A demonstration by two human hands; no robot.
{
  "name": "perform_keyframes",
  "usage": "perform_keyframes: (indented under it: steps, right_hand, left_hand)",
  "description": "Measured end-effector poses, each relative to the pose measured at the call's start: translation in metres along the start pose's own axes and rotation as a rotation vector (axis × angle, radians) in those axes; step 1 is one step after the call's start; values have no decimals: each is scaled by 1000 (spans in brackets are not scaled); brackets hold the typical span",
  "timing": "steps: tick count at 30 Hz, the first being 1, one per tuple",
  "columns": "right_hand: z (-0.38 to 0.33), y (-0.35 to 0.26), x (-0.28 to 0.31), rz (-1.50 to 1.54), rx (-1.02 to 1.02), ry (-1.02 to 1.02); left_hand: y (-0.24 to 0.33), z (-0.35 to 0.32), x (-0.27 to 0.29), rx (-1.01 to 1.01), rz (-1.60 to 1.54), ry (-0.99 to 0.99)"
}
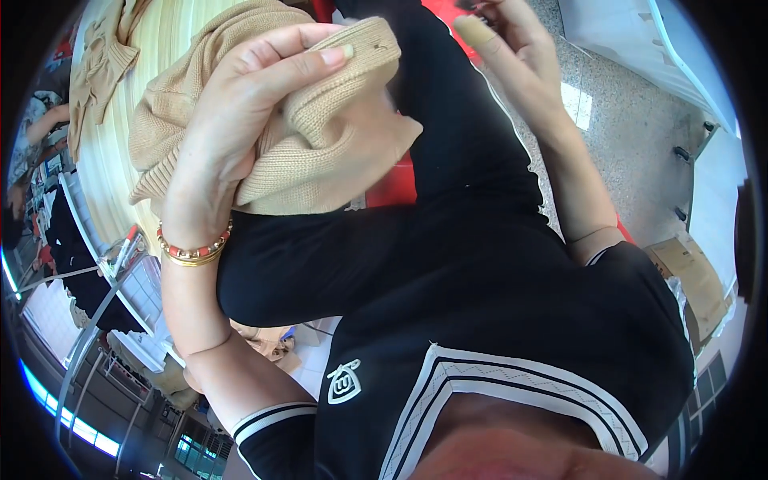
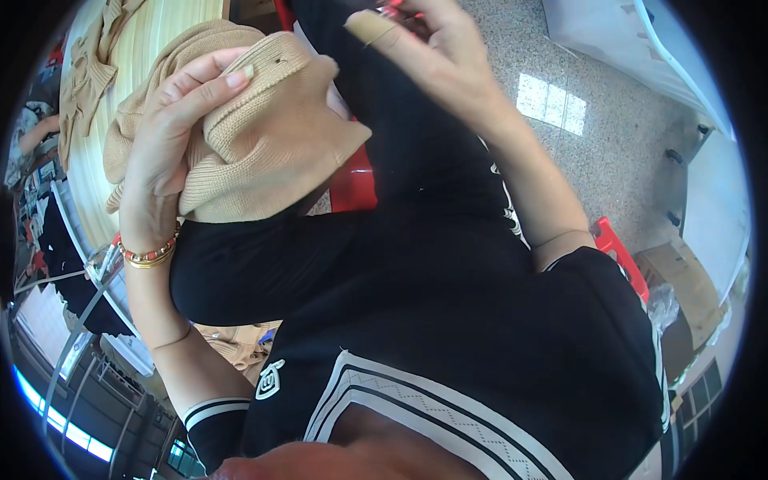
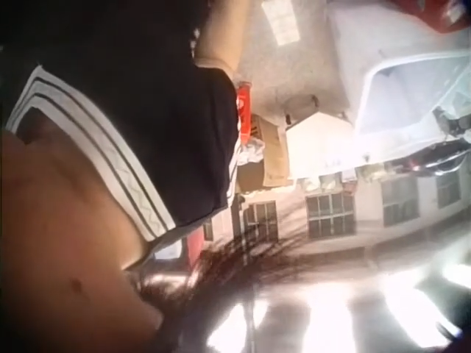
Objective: Trimming loose threads from knitted sweaters using a pair of small scissors in a factory setting.
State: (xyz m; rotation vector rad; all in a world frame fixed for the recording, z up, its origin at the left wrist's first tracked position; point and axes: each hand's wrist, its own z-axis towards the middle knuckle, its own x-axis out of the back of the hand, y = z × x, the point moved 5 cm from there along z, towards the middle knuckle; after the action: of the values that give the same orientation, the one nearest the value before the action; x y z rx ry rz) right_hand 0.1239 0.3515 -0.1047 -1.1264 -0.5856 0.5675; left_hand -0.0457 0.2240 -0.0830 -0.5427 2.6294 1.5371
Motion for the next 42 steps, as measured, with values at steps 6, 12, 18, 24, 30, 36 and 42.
perform_keyframes:
  steps: [6, 12, 18, 24, 30, 36, 42]
  right_hand:
    - [-5, -17, -19, -37, 193, -112]
    - [-2, -22, -17, -225, 348, -110]
    - [0, -24, -21, -166, 290, -105]
    - [2, -26, -23, -169, 272, -109]
    - [3, -25, -22, -268, 281, -93]
    - [9, -2, -36, 483, -380, -195]
    - [16, 8, -20, 248, -342, -254]
  left_hand:
    - [-1, -1, -1, -7, -54, -23]
    - [3, -1, 0, -36, -47, -22]
    - [5, -4, 2, -59, -45, -19]
    - [5, -4, 4, -59, -20, -17]
    - [3, -2, 6, -58, 6, 2]
    - [6, -6, -7, -49, 33, -87]
    - [4, -12, 7, -4, 392, -132]
